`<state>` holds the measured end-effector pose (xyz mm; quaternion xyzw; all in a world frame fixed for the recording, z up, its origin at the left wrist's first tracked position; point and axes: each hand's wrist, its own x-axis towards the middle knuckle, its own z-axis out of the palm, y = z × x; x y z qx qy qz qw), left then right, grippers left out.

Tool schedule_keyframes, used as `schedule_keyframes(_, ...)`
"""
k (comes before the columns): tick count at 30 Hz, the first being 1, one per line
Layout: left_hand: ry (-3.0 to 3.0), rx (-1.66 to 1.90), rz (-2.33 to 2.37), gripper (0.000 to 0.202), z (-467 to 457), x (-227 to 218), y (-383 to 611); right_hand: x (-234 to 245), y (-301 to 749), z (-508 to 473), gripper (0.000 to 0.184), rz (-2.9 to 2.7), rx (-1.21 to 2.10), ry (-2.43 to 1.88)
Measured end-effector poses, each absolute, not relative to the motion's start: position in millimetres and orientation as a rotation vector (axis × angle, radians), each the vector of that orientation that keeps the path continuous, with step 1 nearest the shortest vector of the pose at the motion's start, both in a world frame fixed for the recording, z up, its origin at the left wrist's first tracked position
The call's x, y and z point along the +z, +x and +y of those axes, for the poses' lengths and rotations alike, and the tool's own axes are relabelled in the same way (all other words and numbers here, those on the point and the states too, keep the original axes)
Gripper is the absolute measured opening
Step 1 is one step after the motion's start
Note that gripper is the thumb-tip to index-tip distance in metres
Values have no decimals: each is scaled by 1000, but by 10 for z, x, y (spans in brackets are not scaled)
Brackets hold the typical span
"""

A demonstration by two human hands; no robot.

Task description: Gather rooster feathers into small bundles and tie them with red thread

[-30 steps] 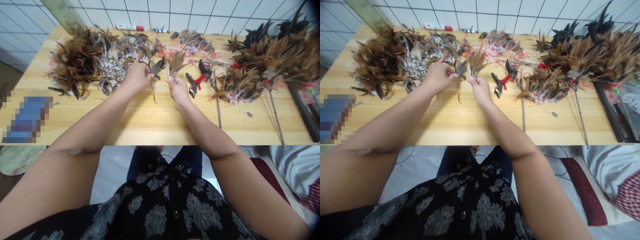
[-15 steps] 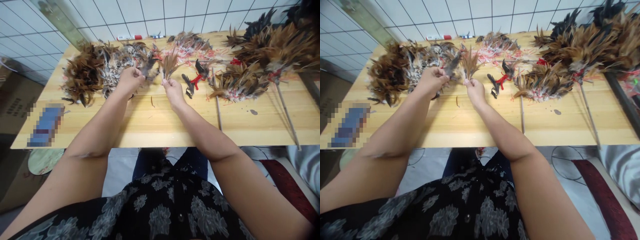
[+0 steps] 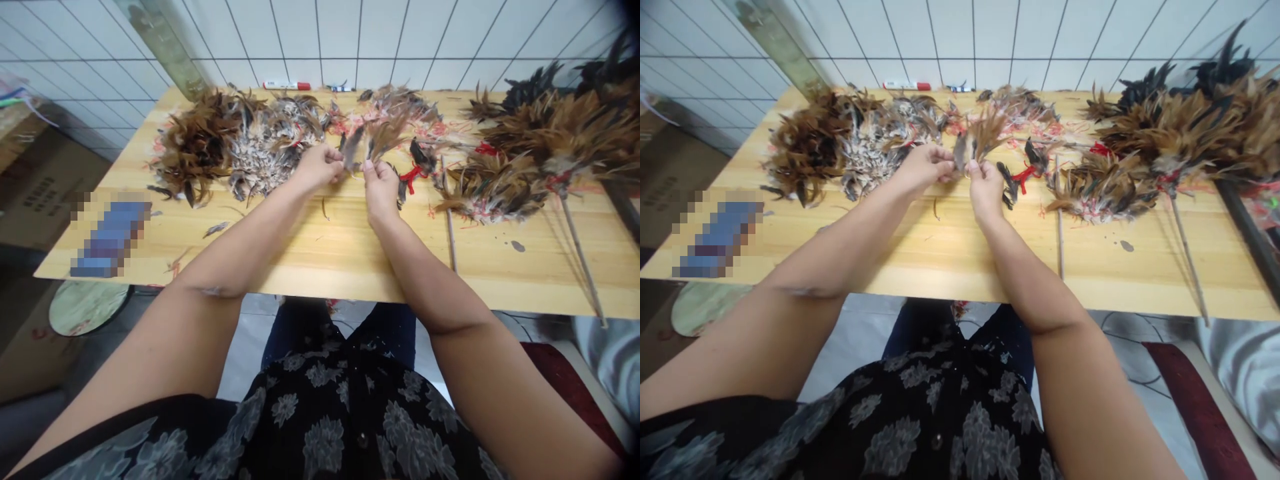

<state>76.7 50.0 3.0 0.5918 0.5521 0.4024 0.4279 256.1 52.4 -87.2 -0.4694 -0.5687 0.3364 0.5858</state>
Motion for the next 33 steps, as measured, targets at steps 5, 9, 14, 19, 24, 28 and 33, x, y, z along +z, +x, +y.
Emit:
schedule_keyframes(5, 1761, 1039, 1593, 22, 365, 273, 388, -918, 2553, 539, 63, -1210, 818, -1168)
schedule_keyframes(9, 1887, 1006, 1853, 25, 212, 479, -228, -916, 2509, 456, 60, -1253, 813, -1158)
schedule_keyframes(14, 1950, 775, 2029, 30, 287, 429, -592, -847, 2497, 337, 58, -1279, 850, -1132)
schedule_keyframes(19, 1862, 777, 2011, 30, 463, 162, -576, -783, 2491, 249, 61, -1252, 871, -1130)
schedule_keyframes(24, 1709, 1143, 1814, 41, 541, -120, -547, -690, 2497, 141, 61, -1210, 912, -1138)
schedule_keyframes(28, 1711, 1131, 1798, 35, 485, -102, -584, -629, 2520, 83, 63, -1213, 927, -1164)
schedule_keyframes(33, 1587, 1244, 1764, 38, 268, 113, -620, -630, 2554, 41, 65, -1240, 944, -1154)
